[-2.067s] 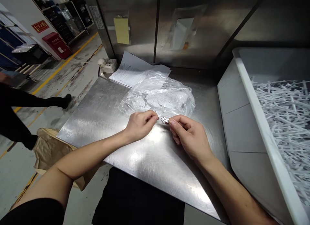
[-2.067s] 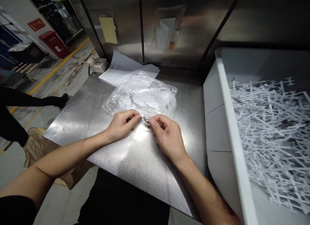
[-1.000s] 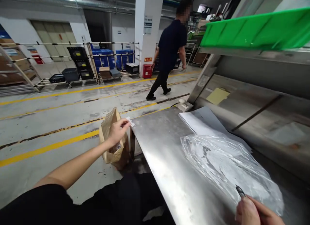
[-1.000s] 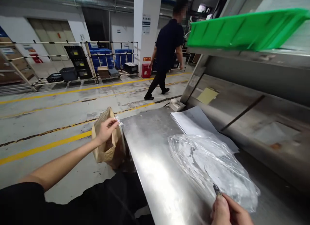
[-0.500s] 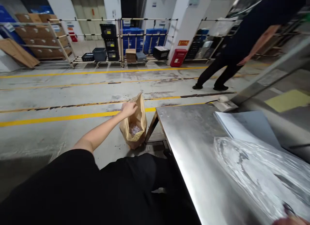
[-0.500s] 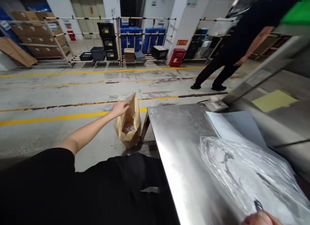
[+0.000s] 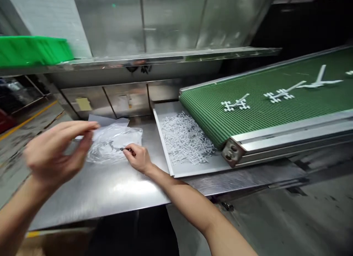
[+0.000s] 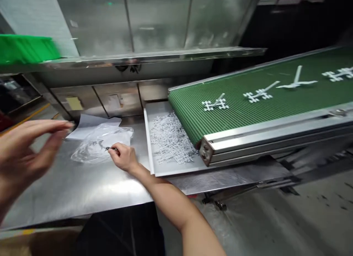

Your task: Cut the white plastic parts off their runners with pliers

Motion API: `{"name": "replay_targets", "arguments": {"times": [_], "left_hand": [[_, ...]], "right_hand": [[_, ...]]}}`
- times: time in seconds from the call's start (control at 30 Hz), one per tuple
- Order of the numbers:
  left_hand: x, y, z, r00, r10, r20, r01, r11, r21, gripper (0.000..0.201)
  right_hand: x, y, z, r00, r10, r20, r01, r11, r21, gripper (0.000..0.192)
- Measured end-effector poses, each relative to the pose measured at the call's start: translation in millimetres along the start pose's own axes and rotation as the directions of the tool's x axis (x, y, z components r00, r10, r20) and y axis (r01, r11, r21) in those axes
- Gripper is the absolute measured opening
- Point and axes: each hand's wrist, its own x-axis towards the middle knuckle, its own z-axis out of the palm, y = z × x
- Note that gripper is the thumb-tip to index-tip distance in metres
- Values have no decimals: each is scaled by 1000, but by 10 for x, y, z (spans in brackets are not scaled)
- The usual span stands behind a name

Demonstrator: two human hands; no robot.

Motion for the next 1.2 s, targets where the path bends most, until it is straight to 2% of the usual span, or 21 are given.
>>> {"name": "replay_targets", "arguments": {"times": [0.03,0.07,0.1,0.13,0.2,0.27,0.33,0.4,0.5,0.57,0.63,0.7,0.73,0.8,0.9,0.97,1.03,1.1,1.2], "left_hand": [[242,179,288,983,184,20,-184,982,43,62],[475,352,561,964,263,42,-263,965,-6,62],[693,514,820,937,346,39,-342,936,-79,53],[895,663,1069,916,393,82,-381,915,-133,42],[1239,917,1551,874,446,192,-400,886,-236,24],[1506,1120,2033,815,488,311,-362,849,-385,23],[1700,1277,2513,775,528,347,-335,809,-482,28],[1834,1389,2945,716,603,352,-393,764,-512,24],[1946,1480,3365,580,731,361,-590,682,-432,27],[1986,1512,3452,494,765,413,-704,631,-326,36],[2020,1535,3409,465,755,462,-750,613,-247,36],[2057,1537,3270,502,730,464,-730,645,-226,33],[2071,1517,3169,540,713,447,-699,676,-234,32],[2066,1407,2905,650,648,397,-596,759,-262,30],[1853,1044,2365,814,460,356,-386,885,-261,16],[1520,707,1948,879,315,359,-255,945,-205,13],[1066,356,1547,933,141,331,-86,981,-175,22],[570,43,1216,952,-52,302,117,972,-203,28],[-74,-295,904,924,-289,252,347,909,-230,27]], "right_hand": [[-11,0,1,1000,-5,-1,5,1000,7,21],[-17,-3,5,1000,-12,-1,12,1000,14,20],[-17,-5,10,1000,-17,-1,17,1000,19,20],[-12,-3,17,1000,-21,-1,21,1000,22,20],[3,12,35,1000,-18,-3,18,1000,20,20],[15,32,50,1000,-3,-4,3,1000,10,20],[17,49,53,1000,14,-1,-14,1000,3,18],[10,62,43,1000,23,10,-23,1000,5,16],[-8,80,24,999,24,31,-24,1000,19,16],[-16,93,24,999,19,46,-21,999,34,17],[-20,103,35,998,13,58,-16,999,48,17],[-23,111,44,998,11,64,-15,998,58,17],[-25,113,46,998,11,65,-15,998,62,17],[-26,116,40,998,15,61,-19,997,71,19],[-20,118,19,999,22,43,-26,995,91,23],[-9,120,9,999,23,27,-26,993,113,25],[1,118,4,1000,22,15,-24,990,140,27],[5,113,1,1000,25,9,-26,986,165,29],[0,101,-12,999,49,-3,-48,982,181,31]]}}
